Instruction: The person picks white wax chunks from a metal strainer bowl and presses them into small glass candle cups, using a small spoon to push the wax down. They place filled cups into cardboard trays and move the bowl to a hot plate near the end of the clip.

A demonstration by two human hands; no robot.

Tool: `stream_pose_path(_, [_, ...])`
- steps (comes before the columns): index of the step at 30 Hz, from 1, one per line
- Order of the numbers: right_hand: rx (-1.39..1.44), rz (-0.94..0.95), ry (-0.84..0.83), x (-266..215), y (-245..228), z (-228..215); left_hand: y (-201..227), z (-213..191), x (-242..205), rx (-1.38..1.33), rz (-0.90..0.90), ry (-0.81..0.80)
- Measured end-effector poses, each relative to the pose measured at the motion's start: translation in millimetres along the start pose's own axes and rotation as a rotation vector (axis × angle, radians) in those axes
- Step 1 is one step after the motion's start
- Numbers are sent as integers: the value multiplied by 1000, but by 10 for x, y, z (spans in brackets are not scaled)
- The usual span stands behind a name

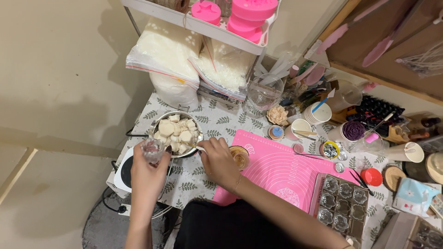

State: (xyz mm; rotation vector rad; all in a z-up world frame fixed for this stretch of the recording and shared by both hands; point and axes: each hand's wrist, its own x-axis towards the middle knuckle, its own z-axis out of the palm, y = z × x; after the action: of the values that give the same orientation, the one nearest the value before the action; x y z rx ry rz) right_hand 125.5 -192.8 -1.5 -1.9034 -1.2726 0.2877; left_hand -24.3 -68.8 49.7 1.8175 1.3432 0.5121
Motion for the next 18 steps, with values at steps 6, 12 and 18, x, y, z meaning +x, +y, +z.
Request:
stream_pose_path(6, [-41,47,129,-291,105,-108,117,10,-265,-227,144,-37])
stream_pose_path(12, [621,446,361,-1287,780,-489,499,666,-690,-143,491,-354])
stream_pose_path(18, [748,1010,793,-2961,1186,-1198,782,1734,-1410,3,940,-680])
